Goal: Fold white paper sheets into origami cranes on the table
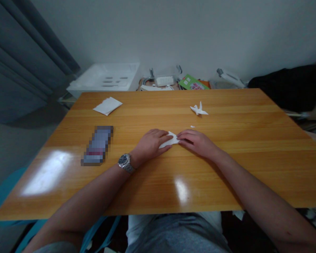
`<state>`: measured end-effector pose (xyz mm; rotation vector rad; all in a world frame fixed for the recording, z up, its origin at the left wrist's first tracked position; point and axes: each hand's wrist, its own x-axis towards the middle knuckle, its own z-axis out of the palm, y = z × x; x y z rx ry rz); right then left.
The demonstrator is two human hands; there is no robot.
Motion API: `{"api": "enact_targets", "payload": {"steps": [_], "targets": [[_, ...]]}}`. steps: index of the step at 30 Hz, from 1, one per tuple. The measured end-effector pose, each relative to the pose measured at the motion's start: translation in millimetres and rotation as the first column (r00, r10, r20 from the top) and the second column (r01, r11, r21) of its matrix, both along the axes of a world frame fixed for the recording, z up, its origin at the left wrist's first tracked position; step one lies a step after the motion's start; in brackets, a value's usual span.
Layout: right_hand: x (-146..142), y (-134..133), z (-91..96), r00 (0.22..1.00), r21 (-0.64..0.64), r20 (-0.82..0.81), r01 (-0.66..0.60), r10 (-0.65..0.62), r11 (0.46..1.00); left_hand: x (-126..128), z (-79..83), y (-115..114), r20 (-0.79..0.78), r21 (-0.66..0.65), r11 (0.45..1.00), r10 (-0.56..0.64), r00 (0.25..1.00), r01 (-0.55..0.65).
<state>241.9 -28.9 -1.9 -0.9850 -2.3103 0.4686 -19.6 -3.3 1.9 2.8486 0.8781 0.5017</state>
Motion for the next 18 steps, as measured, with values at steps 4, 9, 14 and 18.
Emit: {"api": "enact_targets", "payload": {"steps": [4, 9, 14, 18], "targets": [[0.0, 0.3, -1.9, 0.999, 0.045, 0.033, -0.016, 0.014, 0.999, -0.4, -0.6, -0.9, -0.018, 0.015, 1.0, 0.018, 1.0, -0.018], [0.4, 1.0, -4.6, 0.998, 0.057, 0.06, -0.027, 0.024, 0.998, -0.4, -3.0, -1.8, -0.023, 0.023, 1.0, 0.016, 1.0, -0.015], [-0.7, 0.5, -4.2, 0.999, 0.019, 0.038, -0.015, 0.014, 1.0, 0.1, -4.0, -0.8, -0.024, 0.041, 0.999, 0.01, 1.0, -0.009], [-1.6, 1.0, -5.3, 1.0, 0.02, 0.029, 0.01, -0.01, 1.0, 0.9, -3.6, -0.2, -0.036, 0.048, 0.999, 0.004, 0.999, -0.003]]}}
